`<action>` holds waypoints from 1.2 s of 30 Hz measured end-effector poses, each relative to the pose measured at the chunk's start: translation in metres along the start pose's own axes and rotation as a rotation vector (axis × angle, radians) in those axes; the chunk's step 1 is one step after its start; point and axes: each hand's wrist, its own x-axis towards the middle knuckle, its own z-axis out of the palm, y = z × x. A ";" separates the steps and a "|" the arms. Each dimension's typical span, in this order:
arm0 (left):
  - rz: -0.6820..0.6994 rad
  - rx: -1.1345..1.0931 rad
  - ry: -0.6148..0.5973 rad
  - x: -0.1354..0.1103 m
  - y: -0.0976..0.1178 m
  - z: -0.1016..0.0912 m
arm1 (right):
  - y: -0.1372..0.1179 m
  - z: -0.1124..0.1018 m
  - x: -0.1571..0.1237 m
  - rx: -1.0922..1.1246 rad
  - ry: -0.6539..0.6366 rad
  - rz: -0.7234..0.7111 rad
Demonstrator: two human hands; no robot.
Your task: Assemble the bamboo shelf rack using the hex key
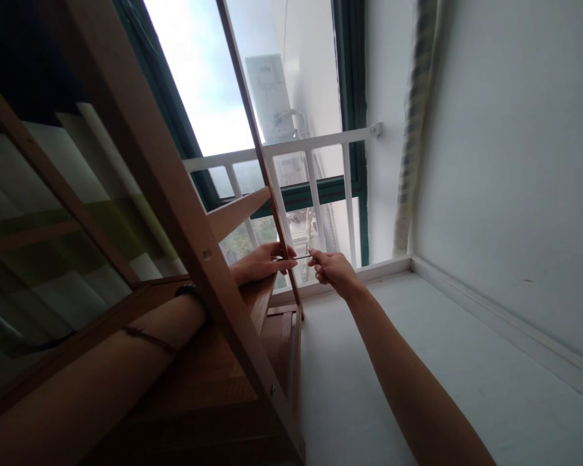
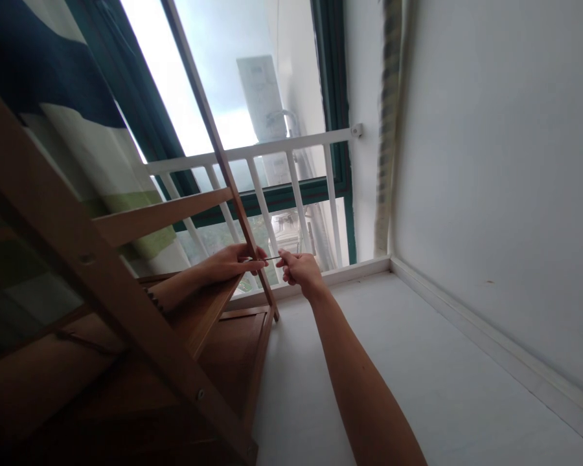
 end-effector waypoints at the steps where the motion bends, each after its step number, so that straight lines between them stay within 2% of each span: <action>1: -0.014 0.000 0.000 0.001 0.001 0.000 | 0.000 0.001 0.000 0.016 -0.006 0.037; 5: -0.074 0.090 0.007 0.007 0.007 -0.001 | -0.003 0.003 0.000 0.006 -0.040 0.104; 9: -0.077 0.160 0.036 0.008 0.012 0.000 | -0.010 -0.004 -0.006 0.018 -0.120 0.015; 15: -0.037 0.185 -0.005 0.007 0.009 -0.001 | -0.009 -0.028 -0.005 0.079 -0.377 -0.106; 17: -0.027 0.185 -0.029 0.008 0.007 -0.001 | -0.006 -0.028 -0.004 0.025 -0.357 -0.149; 20: -0.014 0.189 -0.055 0.008 0.004 -0.001 | -0.004 -0.016 -0.003 -0.060 -0.212 -0.187; 22: -0.006 0.193 -0.048 0.009 0.002 -0.001 | -0.004 -0.005 -0.004 -0.049 -0.090 -0.172; 24: -0.003 0.186 -0.035 0.009 0.001 -0.001 | -0.004 0.001 -0.005 0.029 -0.028 -0.121; 27: -0.013 0.166 -0.034 0.009 0.001 0.000 | -0.002 -0.001 -0.004 0.131 -0.093 -0.084; 31: -0.020 0.140 -0.029 0.009 0.001 0.001 | 0.005 -0.014 0.002 0.069 -0.264 -0.223; 33: -0.016 0.124 -0.029 0.009 0.000 0.001 | 0.009 -0.019 0.005 -0.033 -0.247 -0.298; 36: -0.014 0.110 -0.030 0.008 -0.001 0.002 | 0.013 -0.021 0.008 -0.237 -0.147 -0.389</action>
